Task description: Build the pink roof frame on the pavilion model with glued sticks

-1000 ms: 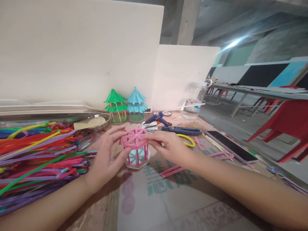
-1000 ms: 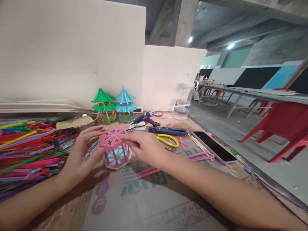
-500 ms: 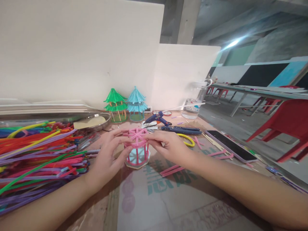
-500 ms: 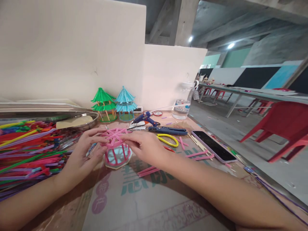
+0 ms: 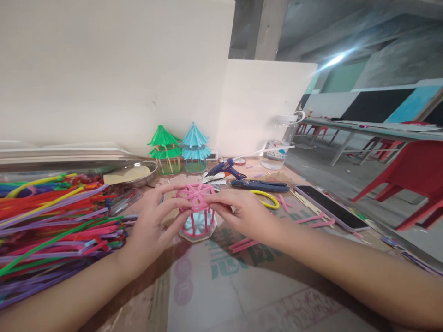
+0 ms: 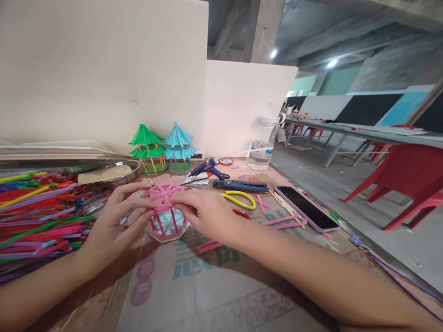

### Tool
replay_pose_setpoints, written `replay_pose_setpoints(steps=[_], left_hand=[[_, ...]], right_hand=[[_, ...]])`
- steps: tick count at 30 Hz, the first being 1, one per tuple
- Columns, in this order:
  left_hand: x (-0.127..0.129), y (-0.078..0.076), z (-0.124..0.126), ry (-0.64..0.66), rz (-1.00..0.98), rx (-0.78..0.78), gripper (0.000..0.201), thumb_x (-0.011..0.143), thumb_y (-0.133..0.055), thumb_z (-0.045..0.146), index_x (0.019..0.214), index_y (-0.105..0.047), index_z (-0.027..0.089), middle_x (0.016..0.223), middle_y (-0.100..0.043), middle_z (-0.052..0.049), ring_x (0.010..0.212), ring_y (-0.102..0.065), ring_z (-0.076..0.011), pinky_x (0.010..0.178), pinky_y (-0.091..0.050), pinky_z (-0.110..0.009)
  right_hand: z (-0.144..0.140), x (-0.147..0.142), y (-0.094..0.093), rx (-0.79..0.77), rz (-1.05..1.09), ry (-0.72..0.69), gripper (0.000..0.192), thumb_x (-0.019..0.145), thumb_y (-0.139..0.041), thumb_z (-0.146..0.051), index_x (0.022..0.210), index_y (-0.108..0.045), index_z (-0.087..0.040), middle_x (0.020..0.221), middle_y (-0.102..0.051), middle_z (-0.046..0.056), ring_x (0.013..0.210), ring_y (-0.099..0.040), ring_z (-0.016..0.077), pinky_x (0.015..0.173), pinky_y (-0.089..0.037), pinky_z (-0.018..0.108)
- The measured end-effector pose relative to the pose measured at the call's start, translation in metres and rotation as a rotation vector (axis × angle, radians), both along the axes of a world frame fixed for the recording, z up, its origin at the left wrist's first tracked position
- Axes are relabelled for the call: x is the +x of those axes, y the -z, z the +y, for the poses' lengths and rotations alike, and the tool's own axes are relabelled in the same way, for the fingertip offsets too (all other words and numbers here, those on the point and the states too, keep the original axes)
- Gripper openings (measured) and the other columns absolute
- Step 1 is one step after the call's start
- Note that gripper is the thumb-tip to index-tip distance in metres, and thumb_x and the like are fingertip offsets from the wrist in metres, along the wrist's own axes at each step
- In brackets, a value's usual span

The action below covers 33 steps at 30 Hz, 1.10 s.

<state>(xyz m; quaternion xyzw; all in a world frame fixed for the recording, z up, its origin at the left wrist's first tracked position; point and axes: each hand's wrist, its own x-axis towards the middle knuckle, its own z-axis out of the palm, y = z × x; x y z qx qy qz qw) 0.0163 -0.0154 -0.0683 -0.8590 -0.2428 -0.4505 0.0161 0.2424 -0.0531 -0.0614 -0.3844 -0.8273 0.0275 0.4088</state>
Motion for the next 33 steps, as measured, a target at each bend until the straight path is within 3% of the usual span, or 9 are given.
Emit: replay_pose_setpoints(steps=[7, 14, 20, 22, 26, 29, 33], left_hand=[[-0.002, 0.009, 0.000, 0.004, -0.006, -0.041, 0.019, 0.096, -0.051, 0.024, 0.111, -0.062, 0.030, 0.127, -0.056, -0.004, 0.125, -0.053, -0.0246, 0.103, -0.047, -0.043], [-0.003, 0.007, 0.000, -0.004, -0.016, -0.018, 0.014, 0.095, -0.054, 0.025, 0.103, -0.064, 0.029, 0.125, -0.057, -0.004, 0.122, -0.054, -0.0244, 0.103, -0.047, -0.046], [-0.003, 0.010, 0.002, -0.018, -0.034, -0.027, 0.012, 0.094, -0.056, 0.026, 0.103, -0.061, 0.029, 0.127, -0.055, -0.004, 0.124, -0.053, -0.0257, 0.106, -0.045, -0.048], [-0.002, 0.015, 0.004, -0.011, -0.085, -0.082, 0.030, 0.090, -0.062, 0.029, 0.119, -0.054, 0.029, 0.132, -0.053, -0.007, 0.128, -0.052, -0.0277, 0.108, -0.044, -0.050], [0.001, 0.026, 0.009, -0.048, -0.097, -0.296, 0.074, 0.081, -0.071, 0.040, 0.143, -0.032, 0.027, 0.145, -0.046, -0.013, 0.131, -0.052, -0.0326, 0.106, -0.047, -0.051], [0.003, 0.028, 0.010, -0.052, -0.036, -0.420, 0.080, 0.078, -0.073, 0.043, 0.145, -0.032, 0.025, 0.144, -0.049, -0.013, 0.132, -0.052, -0.0338, 0.107, -0.047, -0.050], [0.004, 0.027, 0.010, -0.014, -0.019, -0.455, 0.078, 0.083, -0.068, 0.041, 0.148, -0.028, 0.027, 0.144, -0.050, -0.012, 0.130, -0.055, -0.0310, 0.105, -0.050, -0.046]], right_hand=[[0.001, -0.001, 0.005, 0.109, -0.034, -0.012, 0.025, 0.094, -0.052, -0.019, 0.110, -0.072, -0.018, 0.090, -0.077, 0.008, 0.078, -0.069, 0.0177, 0.073, -0.051, 0.027], [-0.003, 0.003, -0.006, 0.032, -0.065, 0.021, 0.026, 0.096, -0.051, -0.026, 0.116, -0.067, -0.019, 0.090, -0.076, 0.006, 0.074, -0.067, 0.0169, 0.068, -0.048, 0.027], [0.005, 0.018, -0.027, 0.006, 0.052, 0.107, 0.021, 0.095, -0.050, -0.026, 0.083, -0.065, -0.019, 0.076, -0.069, 0.002, 0.069, -0.061, 0.0151, 0.065, -0.043, 0.026], [0.011, 0.021, -0.027, -0.054, 0.077, 0.106, 0.017, 0.092, -0.053, -0.025, 0.079, -0.061, -0.019, 0.074, -0.067, 0.001, 0.068, -0.059, 0.0145, 0.065, -0.042, 0.025], [0.021, 0.018, -0.007, -0.206, 0.160, 0.048, 0.012, 0.090, -0.054, -0.027, 0.081, -0.057, -0.019, 0.076, -0.064, 0.001, 0.070, -0.057, 0.0144, 0.066, -0.044, 0.025], [0.025, 0.012, 0.016, -0.216, 0.284, 0.050, 0.019, 0.094, -0.044, -0.029, 0.081, -0.054, -0.020, 0.072, -0.060, 0.000, 0.067, -0.056, 0.0143, 0.064, -0.044, 0.025], [0.025, 0.007, 0.034, -0.178, 0.238, 0.026, 0.014, 0.095, -0.041, -0.027, 0.092, -0.054, -0.020, 0.078, -0.063, 0.002, 0.071, -0.059, 0.0163, 0.067, -0.045, 0.028]])
